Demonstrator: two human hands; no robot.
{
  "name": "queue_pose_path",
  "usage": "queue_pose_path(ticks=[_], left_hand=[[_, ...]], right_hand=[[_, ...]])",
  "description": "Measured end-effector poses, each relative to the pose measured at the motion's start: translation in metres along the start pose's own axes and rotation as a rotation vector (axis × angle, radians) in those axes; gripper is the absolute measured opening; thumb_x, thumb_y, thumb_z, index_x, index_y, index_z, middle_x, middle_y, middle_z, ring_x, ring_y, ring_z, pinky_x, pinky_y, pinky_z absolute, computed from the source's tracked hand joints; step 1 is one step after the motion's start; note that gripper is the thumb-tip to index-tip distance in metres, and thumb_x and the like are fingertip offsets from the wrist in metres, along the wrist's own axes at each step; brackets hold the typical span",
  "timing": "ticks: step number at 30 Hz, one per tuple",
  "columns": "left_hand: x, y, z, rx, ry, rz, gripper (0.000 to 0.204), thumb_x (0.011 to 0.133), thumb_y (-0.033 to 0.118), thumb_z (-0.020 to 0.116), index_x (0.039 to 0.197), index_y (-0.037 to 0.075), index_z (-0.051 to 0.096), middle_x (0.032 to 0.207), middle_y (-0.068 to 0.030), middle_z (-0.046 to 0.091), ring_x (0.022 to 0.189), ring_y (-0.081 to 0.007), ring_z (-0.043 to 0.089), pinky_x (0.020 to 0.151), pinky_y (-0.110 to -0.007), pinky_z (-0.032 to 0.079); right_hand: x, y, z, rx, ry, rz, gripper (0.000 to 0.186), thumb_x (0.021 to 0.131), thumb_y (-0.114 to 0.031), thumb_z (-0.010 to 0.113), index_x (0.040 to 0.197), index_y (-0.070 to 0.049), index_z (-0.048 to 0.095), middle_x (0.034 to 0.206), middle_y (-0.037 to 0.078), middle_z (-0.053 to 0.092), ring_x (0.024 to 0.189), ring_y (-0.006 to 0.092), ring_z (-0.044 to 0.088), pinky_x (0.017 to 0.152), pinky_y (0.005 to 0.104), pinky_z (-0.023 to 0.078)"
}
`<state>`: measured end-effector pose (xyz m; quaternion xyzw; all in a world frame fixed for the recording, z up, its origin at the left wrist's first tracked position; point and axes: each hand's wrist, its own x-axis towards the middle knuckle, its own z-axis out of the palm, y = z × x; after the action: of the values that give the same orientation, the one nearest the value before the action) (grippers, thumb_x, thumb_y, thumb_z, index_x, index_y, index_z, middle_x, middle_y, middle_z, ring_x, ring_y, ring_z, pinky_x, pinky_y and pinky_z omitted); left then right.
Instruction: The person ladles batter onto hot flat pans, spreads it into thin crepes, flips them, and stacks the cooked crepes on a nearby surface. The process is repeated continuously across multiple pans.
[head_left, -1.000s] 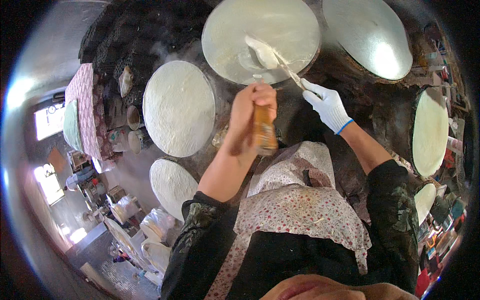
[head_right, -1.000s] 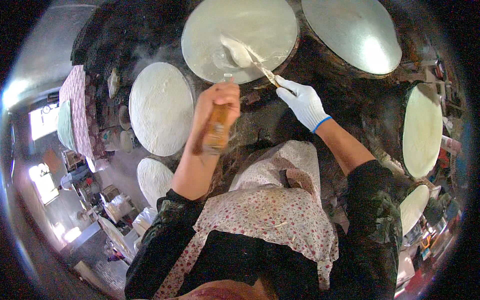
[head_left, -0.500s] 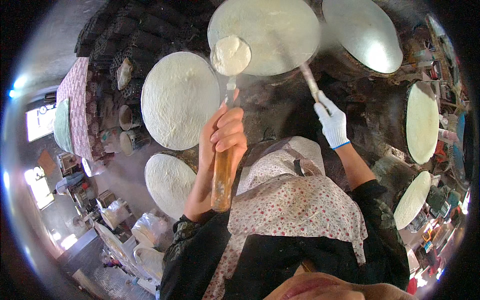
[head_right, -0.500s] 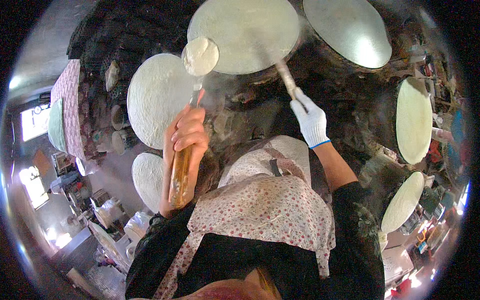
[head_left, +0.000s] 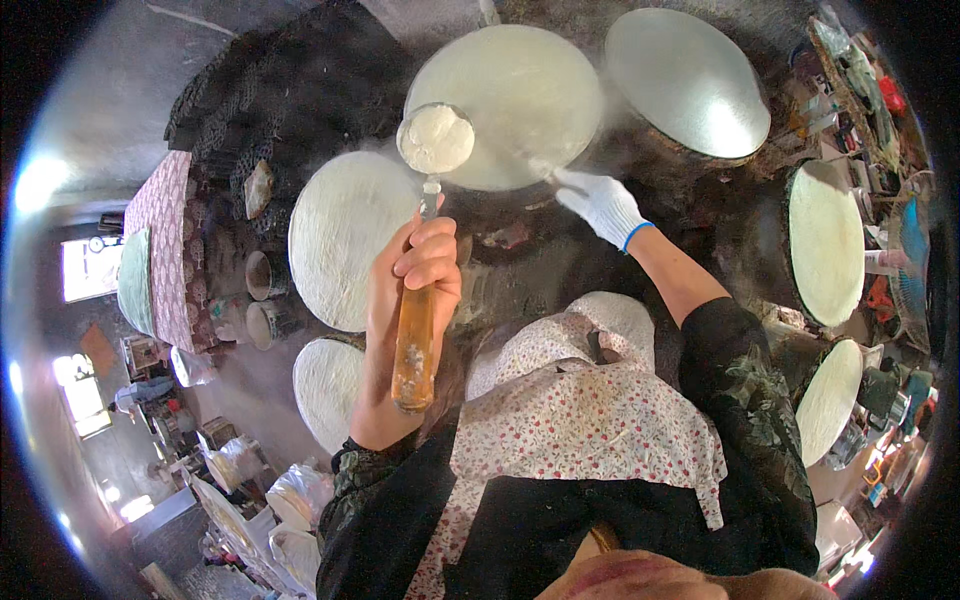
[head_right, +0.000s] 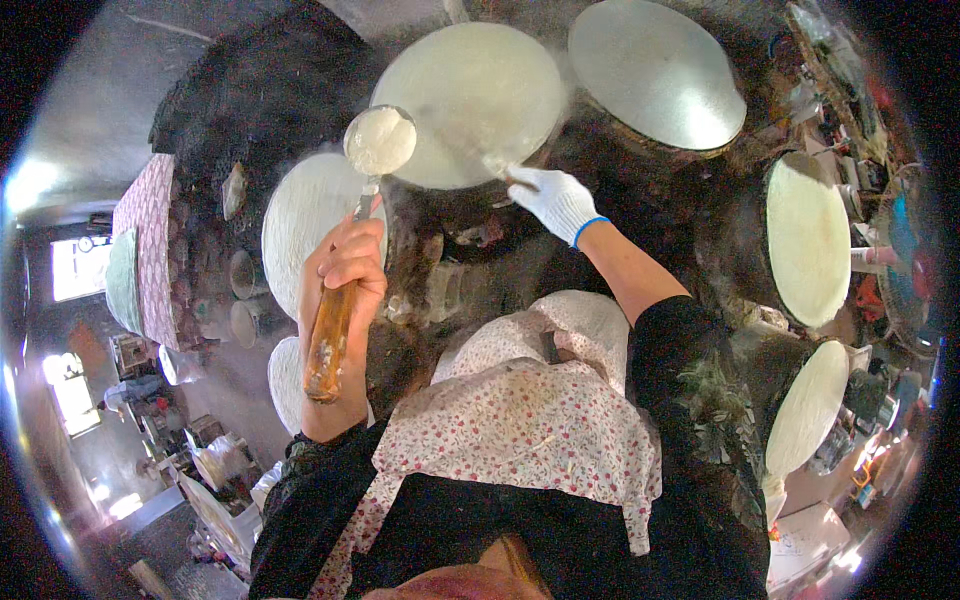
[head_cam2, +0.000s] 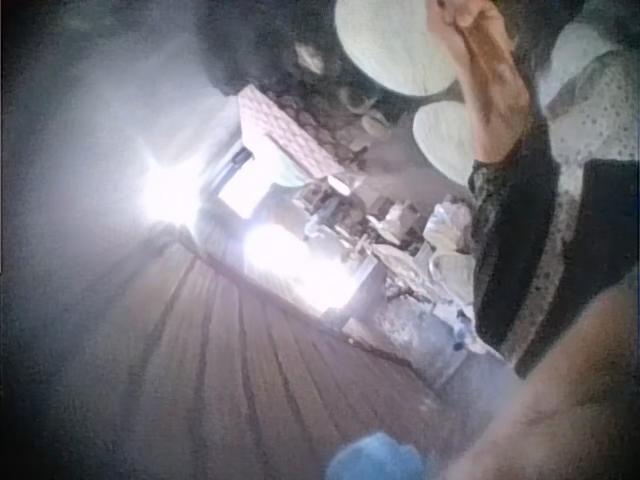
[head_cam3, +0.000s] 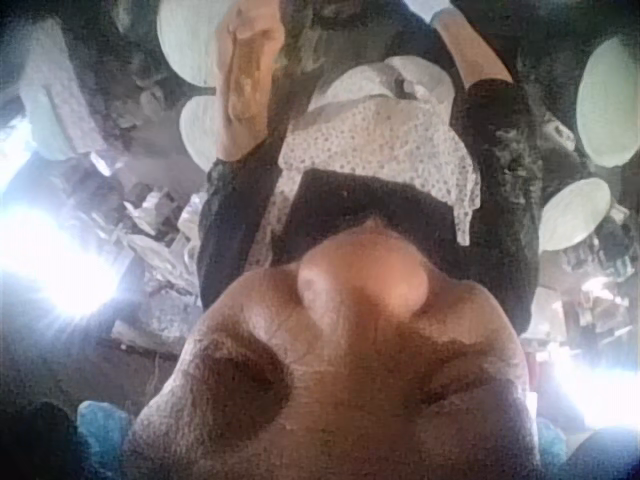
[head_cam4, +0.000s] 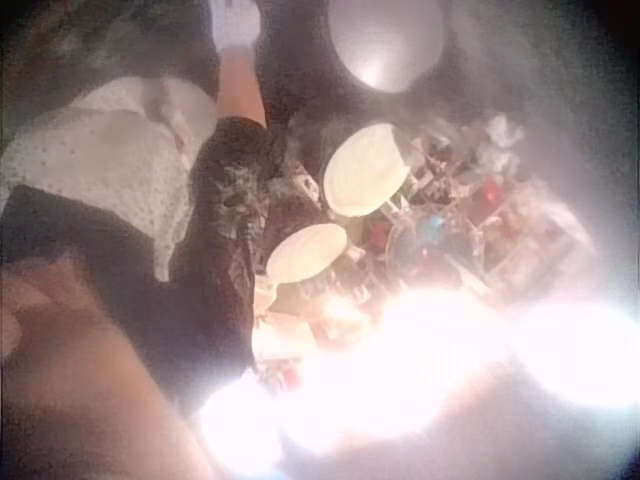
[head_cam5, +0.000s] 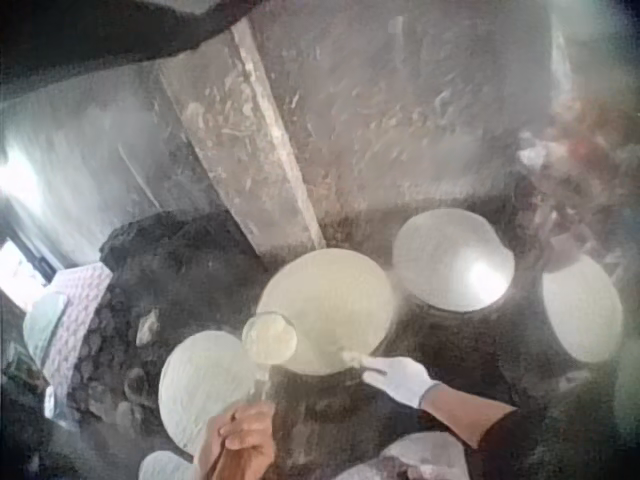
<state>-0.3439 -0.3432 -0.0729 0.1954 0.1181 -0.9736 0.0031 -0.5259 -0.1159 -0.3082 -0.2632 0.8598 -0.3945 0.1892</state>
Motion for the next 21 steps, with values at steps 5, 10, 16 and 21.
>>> queue_pose_path(ticks=[5, 10, 16, 21], left_hand=[[0.057, -0.041, 0.019, -0.023, -0.039, -0.036, 0.017, 0.112, 0.008, 0.035, 0.105, -0.004, 0.044, 0.083, -0.0051, 0.042, 0.056, -0.0146, 0.047, 0.049, -0.030, 0.049], [0.137, -0.088, 0.029, -0.128, -0.004, -0.124, 0.012, 0.109, 0.003, 0.038, 0.115, -0.007, 0.040, 0.082, -0.0062, 0.044, 0.057, -0.0164, 0.047, 0.049, -0.031, 0.050], [0.231, -0.141, 0.027, -0.152, 0.075, -0.212, 0.054, 0.109, 0.001, 0.039, 0.155, -0.012, 0.013, 0.082, -0.0062, 0.044, 0.057, -0.0166, 0.046, 0.048, -0.030, 0.050], [0.312, -0.176, 0.014, -0.039, 0.160, -0.392, 0.031, 0.111, 0.003, 0.039, 0.137, -0.012, 0.031, 0.080, -0.0036, 0.044, 0.056, -0.0122, 0.047, 0.047, -0.026, 0.049]], right_hand=[[0.004, 0.003, -0.028, 0.137, 0.240, 0.133, 0.044, 0.100, -0.044, 0.065, 0.138, -0.022, 0.069, 0.128, 0.015, 0.072, 0.111, 0.0376, 0.071, 0.094, 0.0425, 0.056], [0.003, 0.031, -0.071, 0.160, -0.266, 0.145, 0.047, 0.098, -0.045, 0.067, 0.141, -0.026, 0.067, 0.131, 0.014, 0.072, 0.115, 0.0353, 0.071, 0.099, 0.0410, 0.055], [-0.015, 0.059, -0.133, 0.233, -0.157, 0.017, 0.047, 0.098, -0.046, 0.066, 0.140, -0.024, 0.068, 0.123, 0.014, 0.074, 0.109, 0.0362, 0.072, 0.094, 0.0407, 0.056], [-0.087, 0.098, -0.187, 0.596, 0.238, 0.358, 0.054, 0.095, -0.017, 0.072, 0.146, -0.006, 0.060, 0.143, 0.016, 0.066, 0.132, 0.0222, 0.062, 0.113, 0.0326, 0.045]])
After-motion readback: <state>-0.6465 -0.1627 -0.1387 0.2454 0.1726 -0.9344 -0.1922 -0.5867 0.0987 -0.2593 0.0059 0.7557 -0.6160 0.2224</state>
